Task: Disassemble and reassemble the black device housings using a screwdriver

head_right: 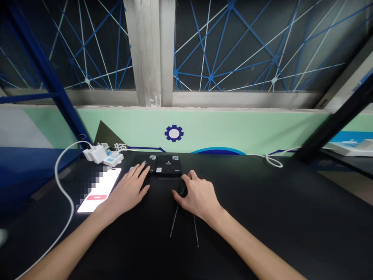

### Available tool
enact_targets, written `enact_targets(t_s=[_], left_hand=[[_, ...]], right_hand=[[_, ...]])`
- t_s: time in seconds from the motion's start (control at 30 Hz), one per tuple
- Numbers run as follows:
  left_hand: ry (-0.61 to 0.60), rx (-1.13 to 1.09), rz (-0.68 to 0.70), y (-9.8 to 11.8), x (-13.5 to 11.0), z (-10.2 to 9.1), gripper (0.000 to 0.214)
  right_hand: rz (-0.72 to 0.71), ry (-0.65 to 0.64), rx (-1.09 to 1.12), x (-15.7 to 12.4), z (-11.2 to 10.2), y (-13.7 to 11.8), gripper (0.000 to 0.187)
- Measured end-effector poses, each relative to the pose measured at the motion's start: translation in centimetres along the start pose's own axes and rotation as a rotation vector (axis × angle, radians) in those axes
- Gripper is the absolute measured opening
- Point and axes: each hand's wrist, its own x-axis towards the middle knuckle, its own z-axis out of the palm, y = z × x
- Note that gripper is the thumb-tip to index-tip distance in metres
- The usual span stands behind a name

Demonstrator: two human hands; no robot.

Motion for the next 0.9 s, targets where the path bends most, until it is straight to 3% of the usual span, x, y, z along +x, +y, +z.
enact_targets(t_s=[0.13,0.53,0.7,0.9], left_hand=[[-0.043,0.033,-0.010,-0.2,-0.3,0.7,0.059],[0.078,-0.097,0.029,-0.9,-3.9,1.4,0.053],[0.132,-0.213,0.032,-1.2,-3.8,0.2,0.037],[0.140,-0.238,-0.029,-1.5,-3.7,1.2,0.049]], right_hand=[[-0.022,-0.021,0.099,0.2,0.0,-0.1,0.033],[-0.021,0.018,0.240,0.6,0.5,-0.3,0.027],[-0.027,0.015,0.219,0.5,0.4,-0.3,0.027],[-0.036,0.001,0.218,0.7,0.1,-0.2,0.033]])
